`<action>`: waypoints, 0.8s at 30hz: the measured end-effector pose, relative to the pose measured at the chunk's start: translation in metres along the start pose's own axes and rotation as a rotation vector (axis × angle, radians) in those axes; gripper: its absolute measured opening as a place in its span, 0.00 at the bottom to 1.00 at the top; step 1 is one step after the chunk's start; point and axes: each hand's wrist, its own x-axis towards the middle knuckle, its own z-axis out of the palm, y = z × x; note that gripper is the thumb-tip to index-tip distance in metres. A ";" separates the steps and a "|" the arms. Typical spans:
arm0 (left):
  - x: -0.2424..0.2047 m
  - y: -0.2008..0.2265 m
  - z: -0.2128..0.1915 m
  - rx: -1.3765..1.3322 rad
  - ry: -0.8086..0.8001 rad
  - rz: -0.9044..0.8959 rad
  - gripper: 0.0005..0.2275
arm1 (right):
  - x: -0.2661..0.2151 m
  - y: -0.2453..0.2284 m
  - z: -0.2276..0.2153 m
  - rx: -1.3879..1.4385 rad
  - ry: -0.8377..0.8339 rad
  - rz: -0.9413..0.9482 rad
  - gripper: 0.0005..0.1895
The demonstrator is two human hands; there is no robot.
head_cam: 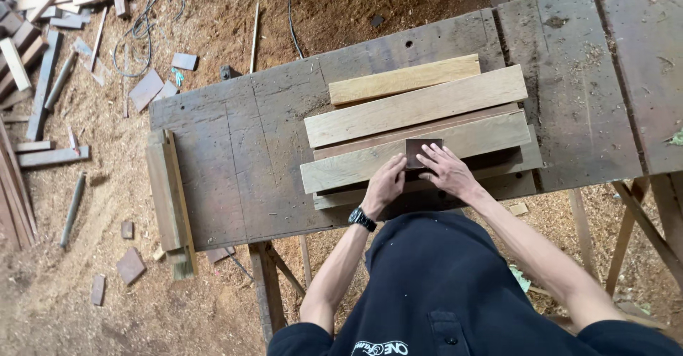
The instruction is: The person sands the surface and edges of several wooden planks by hand using a piece of sandpaper.
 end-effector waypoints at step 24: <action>-0.008 0.017 0.033 0.083 0.200 -0.079 0.23 | -0.018 0.087 0.007 0.070 0.276 0.452 0.31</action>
